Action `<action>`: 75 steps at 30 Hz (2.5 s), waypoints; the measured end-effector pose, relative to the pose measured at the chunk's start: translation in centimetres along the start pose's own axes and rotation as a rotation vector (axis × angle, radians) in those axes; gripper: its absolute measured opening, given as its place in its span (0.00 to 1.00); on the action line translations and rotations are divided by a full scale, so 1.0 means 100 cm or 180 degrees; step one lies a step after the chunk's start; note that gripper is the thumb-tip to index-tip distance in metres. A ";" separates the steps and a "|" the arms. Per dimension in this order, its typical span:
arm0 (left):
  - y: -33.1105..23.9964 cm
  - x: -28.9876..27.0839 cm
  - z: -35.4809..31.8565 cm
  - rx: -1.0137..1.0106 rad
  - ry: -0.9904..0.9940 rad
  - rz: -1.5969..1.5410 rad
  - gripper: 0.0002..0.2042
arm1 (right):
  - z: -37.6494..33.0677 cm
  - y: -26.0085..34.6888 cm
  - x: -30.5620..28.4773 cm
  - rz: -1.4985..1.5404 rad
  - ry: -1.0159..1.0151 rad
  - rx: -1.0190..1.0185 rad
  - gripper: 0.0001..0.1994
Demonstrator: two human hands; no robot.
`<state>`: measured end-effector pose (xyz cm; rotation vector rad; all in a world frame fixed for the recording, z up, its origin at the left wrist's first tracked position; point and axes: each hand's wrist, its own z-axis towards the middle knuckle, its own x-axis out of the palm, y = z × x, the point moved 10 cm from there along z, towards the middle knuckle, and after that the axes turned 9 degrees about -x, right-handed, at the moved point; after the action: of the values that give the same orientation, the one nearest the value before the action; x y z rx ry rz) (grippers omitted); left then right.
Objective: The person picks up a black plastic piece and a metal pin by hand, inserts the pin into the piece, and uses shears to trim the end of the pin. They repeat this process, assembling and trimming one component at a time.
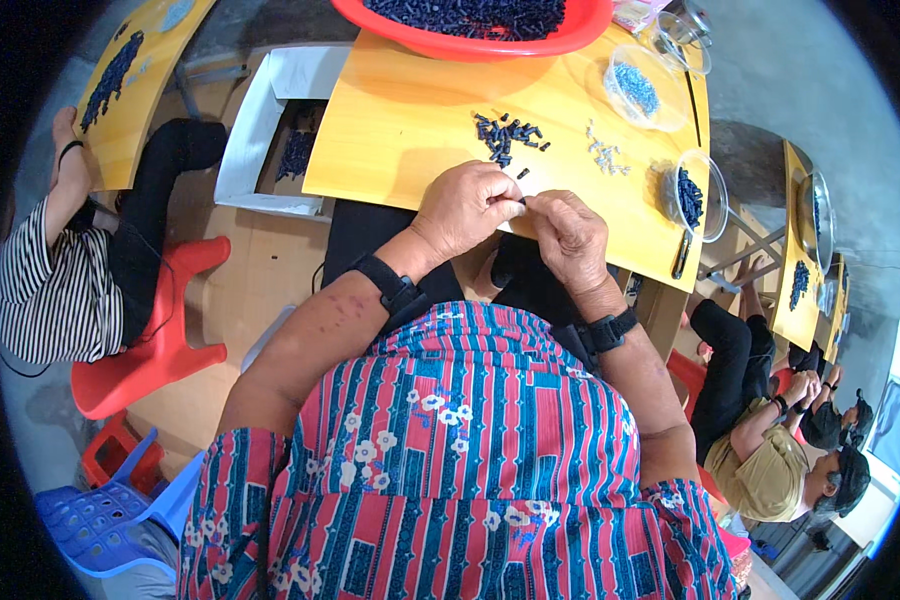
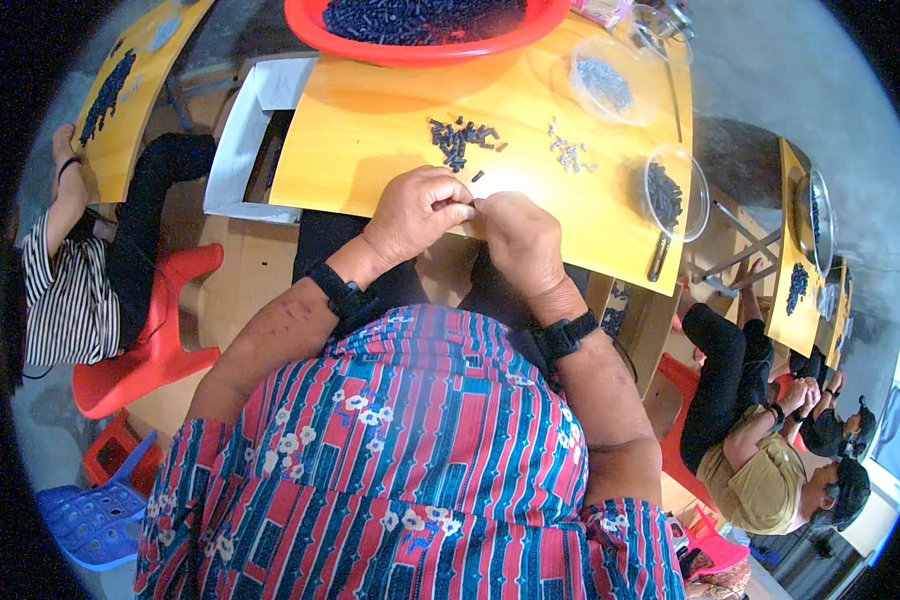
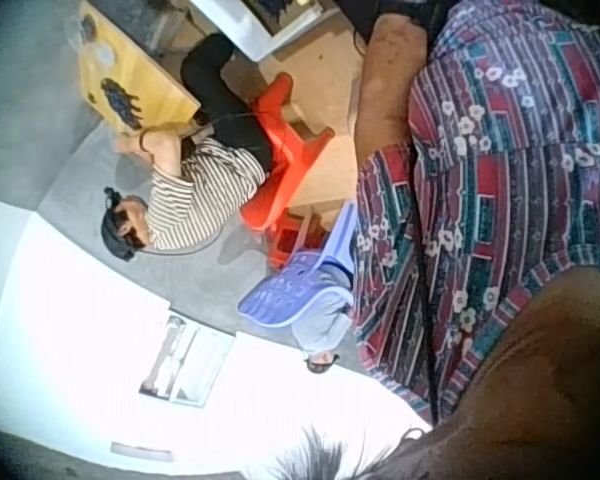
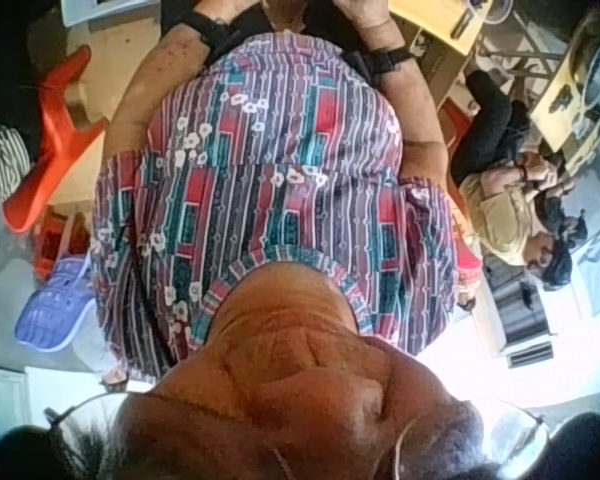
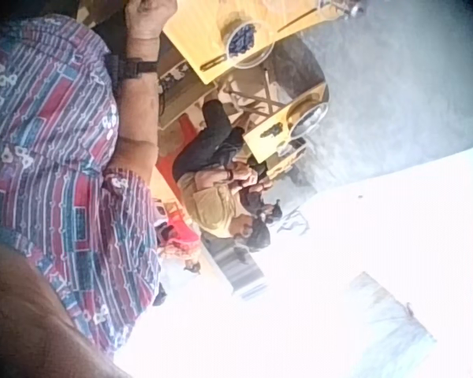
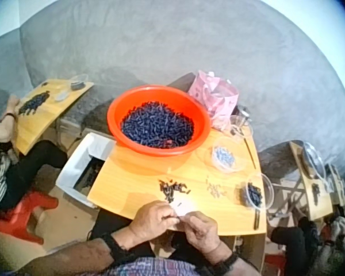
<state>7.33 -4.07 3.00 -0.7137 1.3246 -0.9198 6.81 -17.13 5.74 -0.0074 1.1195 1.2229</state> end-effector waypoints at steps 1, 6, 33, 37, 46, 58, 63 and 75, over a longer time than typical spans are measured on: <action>-0.003 0.000 0.000 0.0068 0.0015 0.0080 0.06 | 0.001 -0.002 0.001 0.0108 0.0047 -0.0048 0.14; -0.014 0.001 -0.002 0.0350 0.0030 0.0163 0.07 | 0.010 -0.040 -0.011 0.0440 -0.0476 0.0738 0.13; -0.007 0.001 0.001 0.0237 0.0048 0.0048 0.08 | 0.016 -0.012 0.012 -0.0715 0.0515 -0.0241 0.06; -0.008 0.000 0.000 0.0281 0.0025 0.0003 0.07 | 0.011 -0.015 0.013 -0.0768 0.0554 -0.0065 0.07; -0.005 0.001 0.001 0.0181 0.0041 0.0008 0.06 | 0.007 0.003 0.014 -0.0976 0.0466 -0.0588 0.07; 0.005 -0.001 0.003 -0.0121 -0.0081 -0.0238 0.06 | -0.008 -0.044 0.002 0.1125 -0.0173 0.1092 0.11; 0.004 -0.003 0.002 -0.0038 -0.0136 -0.0239 0.05 | -0.002 -0.033 0.009 0.1018 0.0176 0.1079 0.09; 0.004 0.001 0.002 -0.0080 -0.0101 -0.0091 0.05 | 0.003 -0.026 0.012 0.0649 -0.0007 0.0817 0.10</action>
<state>7.56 -3.95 2.64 -0.7655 1.3028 -0.9126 8.78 -17.10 3.68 0.3095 1.2922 1.2490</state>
